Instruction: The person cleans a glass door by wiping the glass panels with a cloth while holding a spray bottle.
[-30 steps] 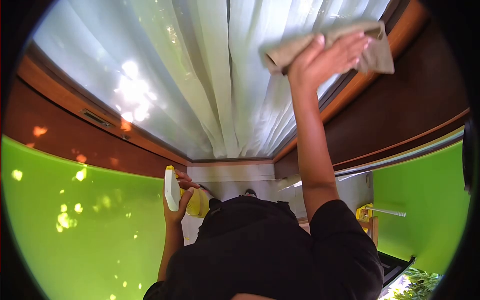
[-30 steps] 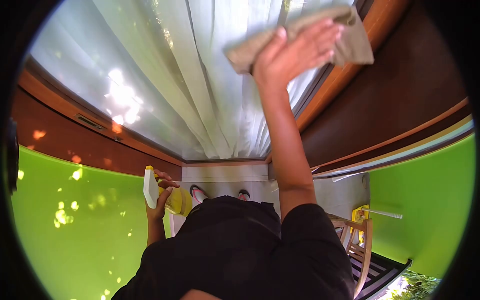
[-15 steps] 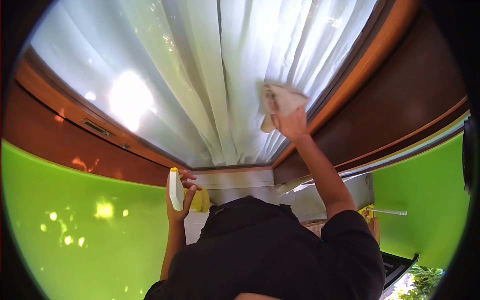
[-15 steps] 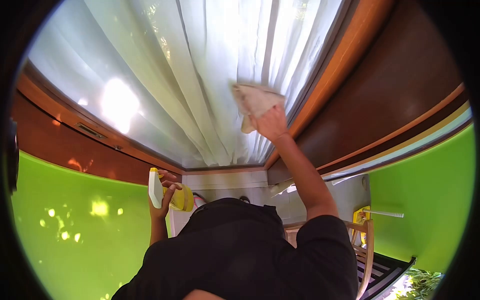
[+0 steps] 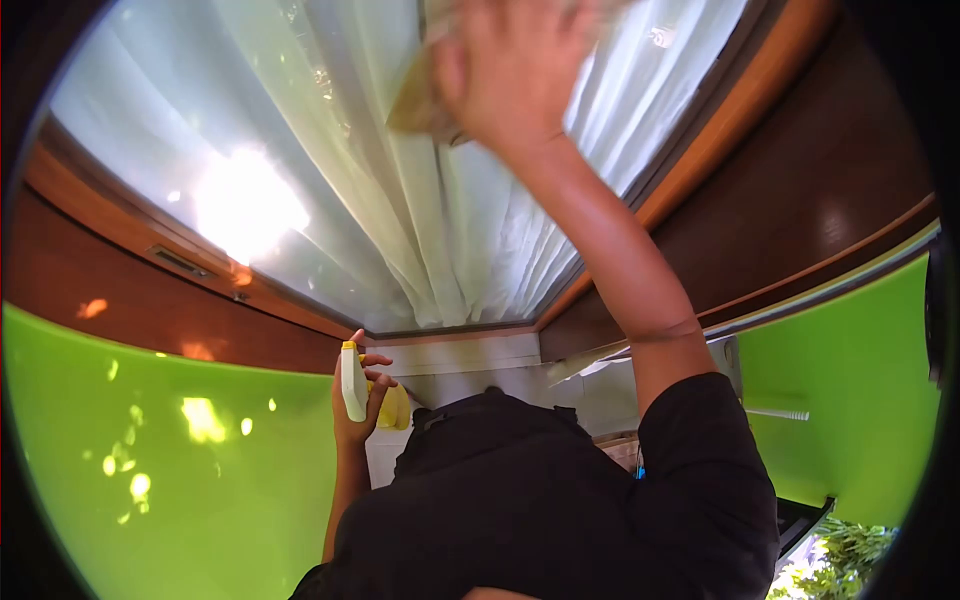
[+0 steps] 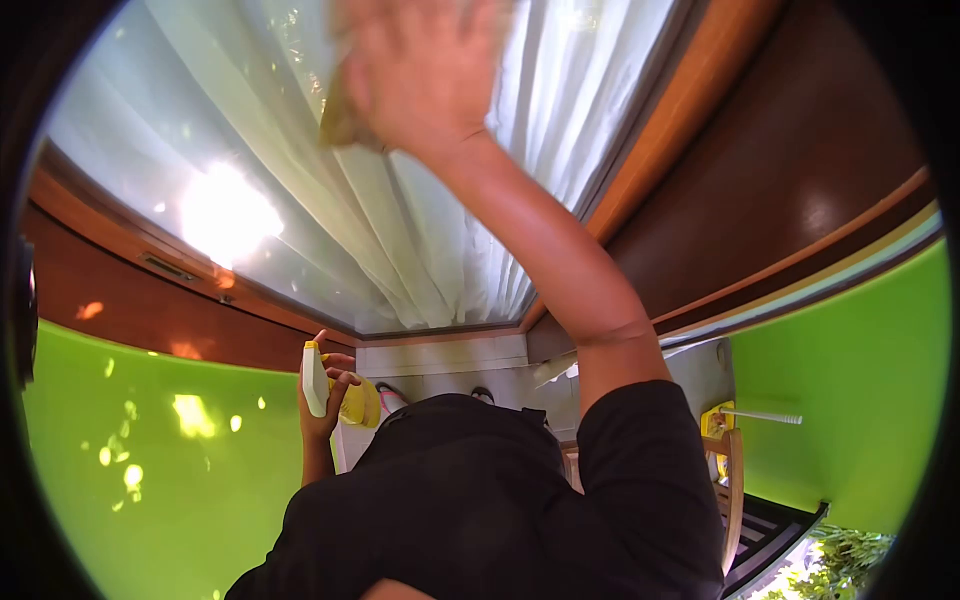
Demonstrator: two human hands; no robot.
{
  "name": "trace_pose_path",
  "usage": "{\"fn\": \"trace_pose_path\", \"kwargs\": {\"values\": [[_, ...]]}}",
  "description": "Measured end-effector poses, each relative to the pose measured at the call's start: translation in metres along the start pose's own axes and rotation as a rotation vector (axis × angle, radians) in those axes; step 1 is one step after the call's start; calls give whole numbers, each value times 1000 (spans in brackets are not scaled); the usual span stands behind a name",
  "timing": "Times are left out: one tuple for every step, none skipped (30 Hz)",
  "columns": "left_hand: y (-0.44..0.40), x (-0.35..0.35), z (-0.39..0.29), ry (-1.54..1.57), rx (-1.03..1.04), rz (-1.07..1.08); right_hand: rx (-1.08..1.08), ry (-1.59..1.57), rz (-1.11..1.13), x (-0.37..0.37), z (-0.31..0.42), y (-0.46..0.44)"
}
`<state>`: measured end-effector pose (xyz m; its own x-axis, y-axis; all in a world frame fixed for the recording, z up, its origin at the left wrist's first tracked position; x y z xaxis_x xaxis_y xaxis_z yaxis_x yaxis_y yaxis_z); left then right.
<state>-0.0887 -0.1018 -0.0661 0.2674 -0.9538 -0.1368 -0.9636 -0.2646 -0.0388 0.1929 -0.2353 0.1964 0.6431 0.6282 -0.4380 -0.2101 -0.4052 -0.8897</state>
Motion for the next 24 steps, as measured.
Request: {"fn": "trace_pose_path", "kwargs": {"values": [[-2,2,-1,5,3,1,-102,44,8,16,8,12],[-4,4,-2,9,8,-1,-182,88,-5,23,17,24],[-6,5,-3,13,15,-4,-262,132,-18,26,25,40],[-8,6,-3,10,25,0,-363,90,52,30,26,61],[-10,5,-3,5,35,4,-463,48,123,37,21,84],[-11,5,-2,0,45,6,-521,35,138,48,11,108],[-12,6,-2,6,54,4,-580,19,154,60,-2,136],[-12,6,-1,13,60,-1,-509,-49,212,77,-18,173],[-11,6,0,20,66,-6,-438,-119,269,84,-30,200],[-10,7,2,11,52,3,-269,-42,542,74,-38,205],[-8,4,5,4,39,10,-94,39,811,62,-43,213],[-6,2,9,-1,26,15,51,-6,759,54,-54,226],[-4,0,13,-5,11,12,194,-52,705,50,-64,240],[-2,-1,18,-8,-5,8,334,-98,650,50,-74,250],[1,-3,25,-9,-21,4,300,-68,508,46,-76,243],[4,-6,37,-33,4,-20,268,-40,366,42,-78,233],[8,-8,49,-46,-14,-24,238,-12,223,37,-82,221],[10,-11,57,-59,-30,-27,259,-50,206,31,-87,203],[11,-11,64,-72,-45,-30,279,-88,188,24,-92,178],[12,-11,67,-91,-45,-42,263,-92,102,13,-94,148],[14,-13,72,-108,-50,-53,248,-97,20,3,-94,117],[16,-13,75,-128,-57,-63,191,-78,-61,-9,-96,86],[18,-12,79,-130,-58,-66,135,-60,-140,-20,-98,58],[19,-11,81,-134,-60,-69,98,-37,-176,-32,-99,32]]}}
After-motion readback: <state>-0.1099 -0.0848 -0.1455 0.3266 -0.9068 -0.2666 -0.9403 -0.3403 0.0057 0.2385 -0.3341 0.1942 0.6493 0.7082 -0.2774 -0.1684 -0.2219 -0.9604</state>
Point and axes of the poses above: each hand's wrist, its own y-axis away from the middle knuckle, its own x-axis out of the palm, z = x × y, the point moved 3 cm from there along -y, towards the middle knuckle, and after that the axes turned 11 degrees about z, right-handed, at the moved point
